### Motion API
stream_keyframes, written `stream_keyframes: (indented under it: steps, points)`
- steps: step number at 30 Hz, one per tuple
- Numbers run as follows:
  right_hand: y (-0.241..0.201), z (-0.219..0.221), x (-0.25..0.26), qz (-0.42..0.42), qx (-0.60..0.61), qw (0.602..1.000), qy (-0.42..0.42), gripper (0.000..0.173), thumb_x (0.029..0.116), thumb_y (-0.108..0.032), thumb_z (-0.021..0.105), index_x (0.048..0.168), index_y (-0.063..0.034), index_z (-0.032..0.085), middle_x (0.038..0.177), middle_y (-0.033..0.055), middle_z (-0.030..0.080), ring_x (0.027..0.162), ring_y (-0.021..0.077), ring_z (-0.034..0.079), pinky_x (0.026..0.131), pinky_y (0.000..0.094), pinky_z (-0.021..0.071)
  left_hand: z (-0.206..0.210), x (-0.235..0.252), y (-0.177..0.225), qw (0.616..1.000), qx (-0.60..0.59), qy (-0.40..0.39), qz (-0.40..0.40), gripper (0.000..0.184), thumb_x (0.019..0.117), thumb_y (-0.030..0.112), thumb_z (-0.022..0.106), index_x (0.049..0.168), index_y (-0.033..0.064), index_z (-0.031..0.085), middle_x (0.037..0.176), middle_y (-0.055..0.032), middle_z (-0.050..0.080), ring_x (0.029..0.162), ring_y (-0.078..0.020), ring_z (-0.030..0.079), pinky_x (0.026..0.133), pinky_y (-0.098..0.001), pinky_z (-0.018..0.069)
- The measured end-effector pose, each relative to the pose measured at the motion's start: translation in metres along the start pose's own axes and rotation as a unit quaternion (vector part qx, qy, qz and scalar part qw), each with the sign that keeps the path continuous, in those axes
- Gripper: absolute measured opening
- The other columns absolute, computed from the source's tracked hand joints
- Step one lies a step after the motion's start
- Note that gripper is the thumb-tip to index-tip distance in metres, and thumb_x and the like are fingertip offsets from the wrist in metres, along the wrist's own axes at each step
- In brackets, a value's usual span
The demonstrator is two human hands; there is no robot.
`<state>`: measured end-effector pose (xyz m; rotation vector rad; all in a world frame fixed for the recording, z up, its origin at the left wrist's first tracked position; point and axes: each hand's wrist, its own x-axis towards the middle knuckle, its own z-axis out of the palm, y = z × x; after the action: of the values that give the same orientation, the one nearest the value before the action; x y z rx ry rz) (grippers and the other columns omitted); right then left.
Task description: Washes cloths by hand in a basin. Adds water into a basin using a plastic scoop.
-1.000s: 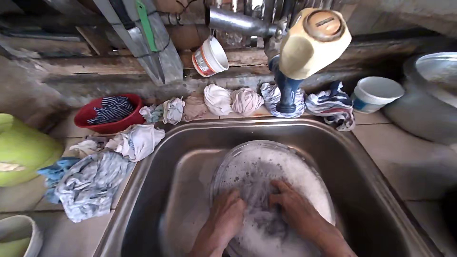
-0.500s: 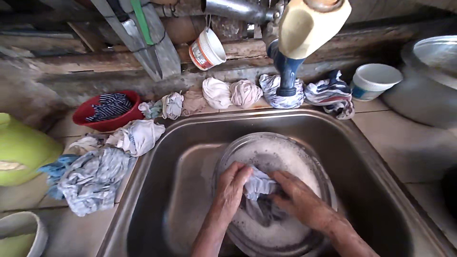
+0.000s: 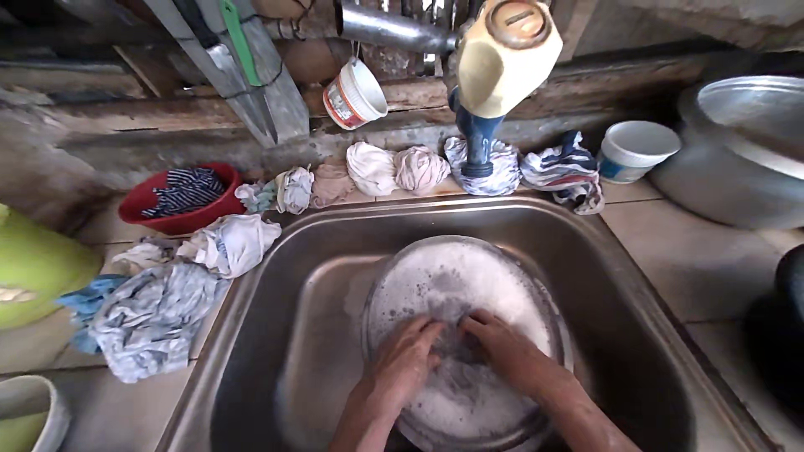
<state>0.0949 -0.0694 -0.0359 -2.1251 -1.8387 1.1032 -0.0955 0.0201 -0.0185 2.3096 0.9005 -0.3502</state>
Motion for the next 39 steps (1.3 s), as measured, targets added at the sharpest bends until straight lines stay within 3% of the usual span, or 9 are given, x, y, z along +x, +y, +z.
stream_keyframes:
  steps: [3, 5, 10, 13, 17, 20, 25, 35, 39]
  points:
    - [-0.002, -0.006, -0.005, -0.009, 0.008, 0.999, -0.051, 0.038, 0.0982, 0.0, 0.054, 0.134, -0.0098, 0.063, 0.136, 0.0195, 0.062, 0.131, 0.0413, 0.055, 0.11, 0.0613, 0.0419, -0.002, -0.001, 0.007, 0.998, 0.024, -0.049, -0.03, 0.05, 0.1005, 0.014, 0.062, 0.149, 0.0155, 0.051, 0.154, -0.011, 0.05, 0.142, -0.0319, 0.048, 0.115, -0.0498, 0.0415]
    - [0.002, -0.015, -0.006, -0.058, 0.062, 0.995, -0.045, 0.032, 0.0998, -0.002, 0.051, 0.128, -0.0071, 0.064, 0.119, 0.0188, 0.068, 0.112, 0.0371, 0.065, 0.098, 0.0597, 0.0493, -0.004, -0.002, 0.011, 0.996, 0.015, -0.069, -0.045, 0.058, 0.0957, 0.008, 0.065, 0.151, 0.0128, 0.047, 0.154, -0.0133, 0.049, 0.142, -0.0336, 0.048, 0.115, -0.0516, 0.0414]
    - [0.002, -0.026, -0.014, -0.145, 0.477, 0.859, 0.113, 0.021, 0.0929, -0.012, 0.065, 0.113, -0.0128, 0.059, 0.087, -0.0011, 0.069, 0.078, 0.0063, 0.065, 0.075, 0.0266, 0.0551, -0.012, -0.007, -0.007, 0.989, -0.145, 0.028, 0.007, 0.041, 0.0923, 0.03, 0.075, 0.124, 0.0052, 0.069, 0.122, -0.0152, 0.068, 0.117, -0.028, 0.064, 0.104, -0.0484, 0.0501]
    - [0.005, -0.03, -0.017, -0.123, 0.553, 0.806, 0.17, 0.035, 0.0887, -0.013, 0.069, 0.122, -0.0156, 0.058, 0.088, 0.0052, 0.074, 0.078, 0.012, 0.07, 0.075, 0.0296, 0.0579, -0.02, -0.011, -0.012, 0.917, -0.375, 0.128, 0.048, 0.026, 0.0959, 0.028, 0.069, 0.112, 0.0074, 0.073, 0.104, -0.002, 0.071, 0.098, -0.0094, 0.067, 0.09, -0.0321, 0.0564]
    - [0.016, -0.027, -0.015, -0.086, 0.448, 0.87, 0.186, 0.019, 0.0936, -0.022, 0.069, 0.108, -0.0101, 0.069, 0.085, -0.0001, 0.071, 0.078, 0.0077, 0.066, 0.074, 0.0269, 0.0555, -0.026, -0.018, -0.005, 0.783, -0.601, 0.146, 0.064, 0.021, 0.0983, 0.015, 0.055, 0.108, 0.005, 0.071, 0.096, -0.0023, 0.073, 0.093, -0.0104, 0.069, 0.089, -0.033, 0.0579]
    - [0.016, -0.026, -0.016, -0.048, 0.389, 0.906, 0.162, 0.018, 0.0988, -0.027, 0.062, 0.095, -0.012, 0.071, 0.078, -0.0052, 0.065, 0.073, 0.003, 0.06, 0.07, 0.0232, 0.0507, -0.03, -0.025, 0.001, 0.748, -0.647, 0.141, 0.037, 0.023, 0.0976, 0.015, 0.05, 0.095, 0.0082, 0.071, 0.09, -0.0013, 0.074, 0.087, -0.0099, 0.071, 0.083, -0.0314, 0.0594]
    - [0.01, -0.026, -0.026, -0.049, 0.522, 0.841, 0.131, 0.028, 0.1001, -0.04, 0.055, 0.094, -0.0143, 0.064, 0.083, -0.001, 0.066, 0.079, 0.0082, 0.065, 0.075, 0.0274, 0.0561, -0.033, -0.025, 0.0, 0.703, -0.697, 0.143, 0.016, 0.021, 0.0925, 0.022, 0.052, 0.089, 0.0095, 0.068, 0.084, -0.0046, 0.073, 0.082, -0.0125, 0.071, 0.077, -0.0321, 0.0602]
    - [0.005, -0.025, -0.023, -0.06, 0.514, 0.836, 0.182, 0.017, 0.1003, -0.027, 0.058, 0.098, -0.0118, 0.064, 0.081, -0.0001, 0.066, 0.075, 0.0084, 0.064, 0.07, 0.0264, 0.0547, -0.033, -0.013, -0.007, 0.813, -0.554, 0.176, -0.034, 0.025, 0.0938, 0.032, 0.064, 0.089, 0.0084, 0.073, 0.085, -0.0042, 0.072, 0.084, -0.0148, 0.069, 0.079, -0.0364, 0.0585]
    - [0.011, -0.02, -0.008, -0.041, 0.281, 0.932, 0.223, 0.032, 0.0982, -0.025, 0.066, 0.121, -0.0038, 0.061, 0.105, 0.0088, 0.069, 0.092, 0.0162, 0.068, 0.084, 0.0348, 0.0569, -0.027, -0.007, -0.009, 0.941, -0.275, 0.19, -0.044, 0.044, 0.0924, 0.041, 0.074, 0.128, 0.0162, 0.066, 0.11, -0.0082, 0.073, 0.098, -0.0202, 0.071, 0.089, -0.0447, 0.0574]
